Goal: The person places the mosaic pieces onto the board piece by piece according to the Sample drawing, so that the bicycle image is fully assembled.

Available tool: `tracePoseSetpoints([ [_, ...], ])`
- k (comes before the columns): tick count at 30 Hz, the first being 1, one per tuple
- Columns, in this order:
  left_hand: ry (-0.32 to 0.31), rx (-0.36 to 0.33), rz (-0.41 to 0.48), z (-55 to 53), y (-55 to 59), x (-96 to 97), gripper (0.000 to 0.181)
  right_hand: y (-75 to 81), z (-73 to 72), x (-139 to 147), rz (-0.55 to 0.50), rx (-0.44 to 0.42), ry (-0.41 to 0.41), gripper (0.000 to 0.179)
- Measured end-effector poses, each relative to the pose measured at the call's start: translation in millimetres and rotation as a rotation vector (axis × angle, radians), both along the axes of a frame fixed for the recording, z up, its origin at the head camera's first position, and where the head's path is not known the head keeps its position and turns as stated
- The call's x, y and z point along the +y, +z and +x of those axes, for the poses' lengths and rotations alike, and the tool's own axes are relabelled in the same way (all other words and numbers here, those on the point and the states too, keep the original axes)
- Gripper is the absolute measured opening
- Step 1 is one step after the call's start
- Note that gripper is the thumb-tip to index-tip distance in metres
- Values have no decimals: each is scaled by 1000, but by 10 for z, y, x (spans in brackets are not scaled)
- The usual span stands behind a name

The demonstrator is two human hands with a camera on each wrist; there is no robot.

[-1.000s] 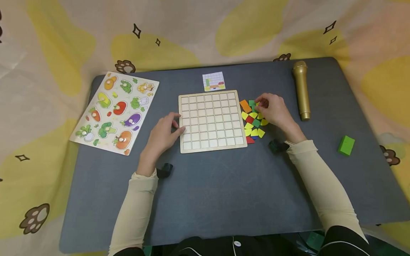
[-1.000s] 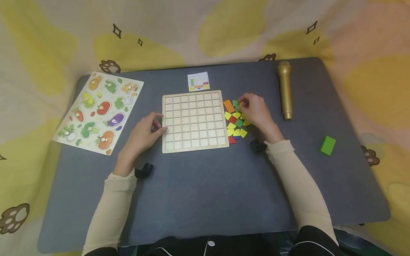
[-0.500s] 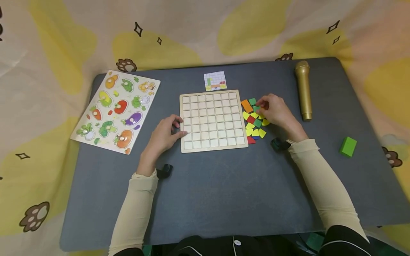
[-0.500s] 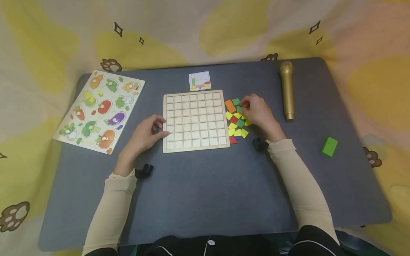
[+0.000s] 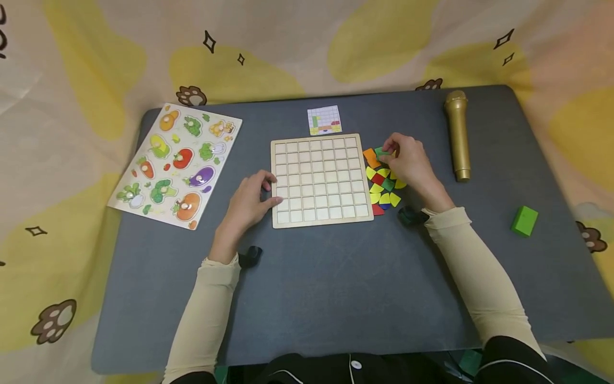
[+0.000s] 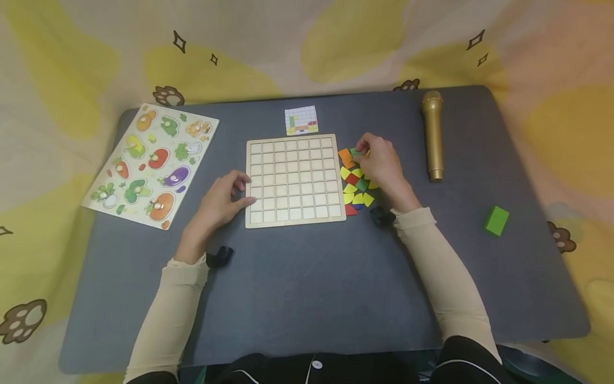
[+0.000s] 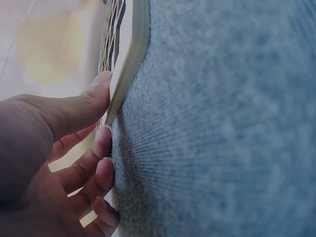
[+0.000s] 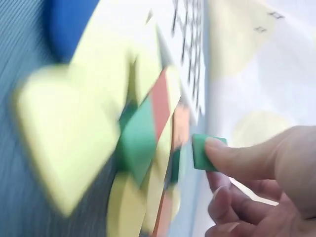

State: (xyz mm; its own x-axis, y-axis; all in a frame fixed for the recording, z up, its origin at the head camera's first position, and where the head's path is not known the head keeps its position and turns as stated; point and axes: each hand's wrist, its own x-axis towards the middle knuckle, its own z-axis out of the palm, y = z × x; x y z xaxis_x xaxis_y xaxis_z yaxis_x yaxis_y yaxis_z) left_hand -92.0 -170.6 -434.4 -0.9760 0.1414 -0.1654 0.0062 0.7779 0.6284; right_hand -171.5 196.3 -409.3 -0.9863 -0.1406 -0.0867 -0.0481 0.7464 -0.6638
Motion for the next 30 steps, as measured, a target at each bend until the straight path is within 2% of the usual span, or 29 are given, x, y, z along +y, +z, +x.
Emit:
tracePoseSetpoints([
  [7,19,-11,8,3,-10,6,44,-52,-42,-519,-138,49,57,10],
  [18,22,-15,12,-23,-22,13,44,-121,-107,-1379,-236,-32,189,6],
  [21,29,-21,9,-16,-20,10,44,-150,-129,-1531,-223,-46,232,6],
  [26,35,-36,13,4,-12,17,44,-191,-147,-1672,-138,-80,282,6],
  [30,35,-27,15,1,-10,24,44,-192,-145,-1712,-48,-50,294,6],
])
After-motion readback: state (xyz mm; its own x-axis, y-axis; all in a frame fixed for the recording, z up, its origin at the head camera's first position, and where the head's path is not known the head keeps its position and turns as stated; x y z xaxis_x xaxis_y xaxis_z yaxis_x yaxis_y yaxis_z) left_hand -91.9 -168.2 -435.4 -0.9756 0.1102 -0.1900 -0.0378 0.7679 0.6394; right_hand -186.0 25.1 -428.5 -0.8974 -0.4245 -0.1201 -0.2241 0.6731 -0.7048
